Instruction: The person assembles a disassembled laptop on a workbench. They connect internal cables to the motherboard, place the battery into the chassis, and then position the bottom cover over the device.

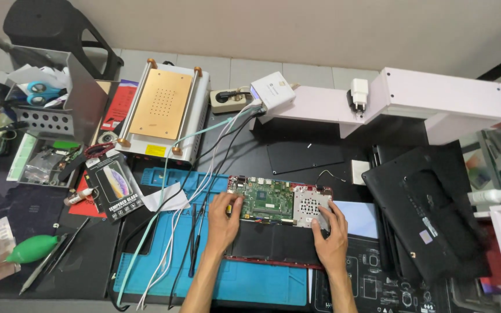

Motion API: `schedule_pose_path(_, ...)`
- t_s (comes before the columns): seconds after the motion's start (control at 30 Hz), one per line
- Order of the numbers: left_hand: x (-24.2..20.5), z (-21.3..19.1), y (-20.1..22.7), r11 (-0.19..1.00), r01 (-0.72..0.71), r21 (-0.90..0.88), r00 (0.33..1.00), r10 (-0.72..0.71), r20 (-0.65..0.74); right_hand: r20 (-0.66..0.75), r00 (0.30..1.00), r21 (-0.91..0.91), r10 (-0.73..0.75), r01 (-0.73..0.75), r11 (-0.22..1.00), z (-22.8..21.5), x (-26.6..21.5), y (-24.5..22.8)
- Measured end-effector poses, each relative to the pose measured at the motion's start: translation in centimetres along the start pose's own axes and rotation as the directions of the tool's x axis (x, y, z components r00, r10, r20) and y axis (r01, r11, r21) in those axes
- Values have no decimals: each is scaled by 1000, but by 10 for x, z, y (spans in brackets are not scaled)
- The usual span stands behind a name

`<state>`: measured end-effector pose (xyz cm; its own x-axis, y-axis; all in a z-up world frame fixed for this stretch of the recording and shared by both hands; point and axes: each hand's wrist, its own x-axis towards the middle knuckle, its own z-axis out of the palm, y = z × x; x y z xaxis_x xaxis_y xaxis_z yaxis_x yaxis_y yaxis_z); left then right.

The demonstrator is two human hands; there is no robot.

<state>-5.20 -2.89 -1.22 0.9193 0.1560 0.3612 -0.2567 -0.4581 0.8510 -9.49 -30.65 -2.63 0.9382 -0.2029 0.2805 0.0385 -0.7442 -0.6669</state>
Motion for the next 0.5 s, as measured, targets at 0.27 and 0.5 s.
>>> schedule_pose_path(0.27,-11,-15,6,921,249,-301,969,-238,73,14,999,25,37,-38,999,2,-2,3)
schedule_pose_path(0.5,-12,-21,1,863,320,-392,946,-312,85,22,999,23,24,-24,999,5,-3,9)
